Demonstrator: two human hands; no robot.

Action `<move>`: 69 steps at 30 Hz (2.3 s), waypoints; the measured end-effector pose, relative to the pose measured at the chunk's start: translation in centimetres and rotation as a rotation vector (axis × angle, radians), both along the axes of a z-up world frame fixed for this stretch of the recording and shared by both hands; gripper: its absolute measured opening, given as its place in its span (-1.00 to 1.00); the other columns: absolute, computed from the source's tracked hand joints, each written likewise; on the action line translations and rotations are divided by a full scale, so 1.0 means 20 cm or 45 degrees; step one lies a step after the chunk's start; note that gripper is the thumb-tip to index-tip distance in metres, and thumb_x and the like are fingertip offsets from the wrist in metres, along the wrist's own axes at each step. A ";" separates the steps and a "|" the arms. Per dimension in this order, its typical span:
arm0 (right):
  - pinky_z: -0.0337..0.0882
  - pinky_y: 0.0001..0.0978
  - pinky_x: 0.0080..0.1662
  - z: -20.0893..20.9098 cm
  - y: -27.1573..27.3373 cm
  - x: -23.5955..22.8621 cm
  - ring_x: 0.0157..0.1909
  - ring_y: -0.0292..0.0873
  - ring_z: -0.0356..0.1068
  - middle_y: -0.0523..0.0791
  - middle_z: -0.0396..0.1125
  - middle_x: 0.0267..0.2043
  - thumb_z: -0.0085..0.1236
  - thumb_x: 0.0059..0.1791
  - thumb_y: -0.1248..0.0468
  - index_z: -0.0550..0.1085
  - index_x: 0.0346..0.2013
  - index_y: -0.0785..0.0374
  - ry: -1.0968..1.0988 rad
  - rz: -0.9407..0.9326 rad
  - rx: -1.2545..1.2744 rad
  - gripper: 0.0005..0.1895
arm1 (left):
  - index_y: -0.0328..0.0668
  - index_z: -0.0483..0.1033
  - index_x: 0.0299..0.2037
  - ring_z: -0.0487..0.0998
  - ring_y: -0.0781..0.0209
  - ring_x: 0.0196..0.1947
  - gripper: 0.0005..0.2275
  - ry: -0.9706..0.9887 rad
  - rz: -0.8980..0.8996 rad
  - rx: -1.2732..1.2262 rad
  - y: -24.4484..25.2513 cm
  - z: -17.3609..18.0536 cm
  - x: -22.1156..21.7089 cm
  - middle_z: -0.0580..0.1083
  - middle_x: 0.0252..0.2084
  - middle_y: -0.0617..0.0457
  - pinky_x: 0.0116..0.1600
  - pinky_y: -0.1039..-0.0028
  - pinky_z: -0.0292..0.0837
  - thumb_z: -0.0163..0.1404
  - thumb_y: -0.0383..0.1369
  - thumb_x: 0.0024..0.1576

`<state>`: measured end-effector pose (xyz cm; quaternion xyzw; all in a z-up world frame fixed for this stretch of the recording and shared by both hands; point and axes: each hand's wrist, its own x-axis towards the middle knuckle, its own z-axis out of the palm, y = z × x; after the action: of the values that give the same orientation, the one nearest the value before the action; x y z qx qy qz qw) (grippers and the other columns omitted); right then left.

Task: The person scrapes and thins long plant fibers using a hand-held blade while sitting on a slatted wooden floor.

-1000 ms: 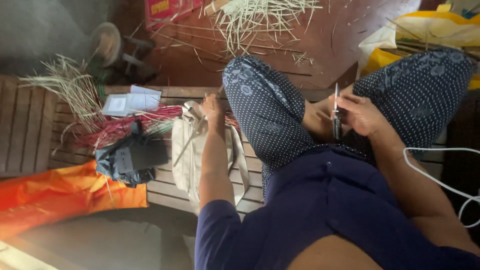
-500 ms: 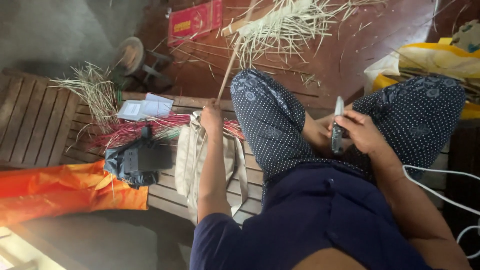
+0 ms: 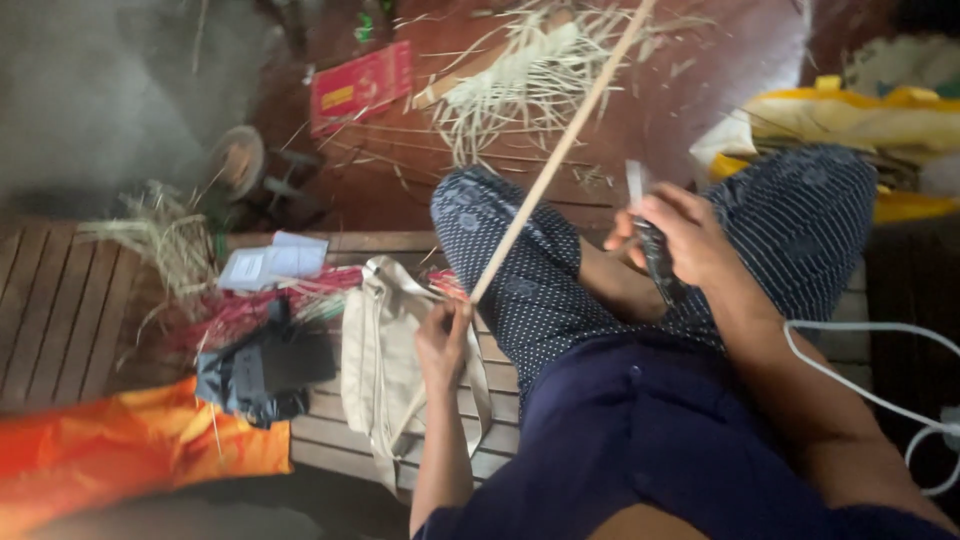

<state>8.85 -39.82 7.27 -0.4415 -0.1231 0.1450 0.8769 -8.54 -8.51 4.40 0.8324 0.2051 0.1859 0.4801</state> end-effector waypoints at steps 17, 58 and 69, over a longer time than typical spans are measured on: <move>0.47 -0.44 -0.53 0.10 0.14 -0.05 -0.43 0.02 0.52 0.12 0.41 -0.44 -0.08 0.16 0.30 0.34 0.16 0.37 0.041 0.206 -0.172 -0.70 | -0.24 0.60 0.03 0.66 -0.02 -0.19 -0.72 0.611 -0.271 -0.035 0.17 0.25 -0.25 0.64 -0.23 -0.20 -0.03 0.25 0.52 0.03 -0.28 0.20; 0.38 -0.46 -0.63 0.03 -0.03 -0.13 -0.70 -0.21 0.41 0.16 0.46 -0.55 -0.10 0.05 0.51 0.35 0.23 0.53 -0.356 0.456 -0.080 -0.58 | -0.40 0.61 0.04 0.47 0.35 -0.64 -0.76 0.181 -0.584 -0.765 -0.28 0.16 -0.01 0.48 -0.63 -0.09 -0.58 0.70 0.34 0.03 -0.61 0.18; 0.43 -0.45 -0.59 0.01 -0.10 -0.08 -0.68 -0.21 0.42 0.14 0.45 -0.55 -0.10 0.07 0.49 0.44 0.12 0.51 -0.246 0.392 -0.111 -0.67 | -0.43 0.60 0.05 0.30 0.40 -0.77 -0.75 0.224 -0.580 -0.912 -0.22 0.06 -0.09 0.44 -0.72 -0.11 -0.64 0.69 0.20 0.02 -0.63 0.18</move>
<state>7.24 -41.81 7.44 -0.4668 -0.2664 0.2397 0.8085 -10.37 -12.81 5.68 0.6501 0.1080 -0.0793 0.7480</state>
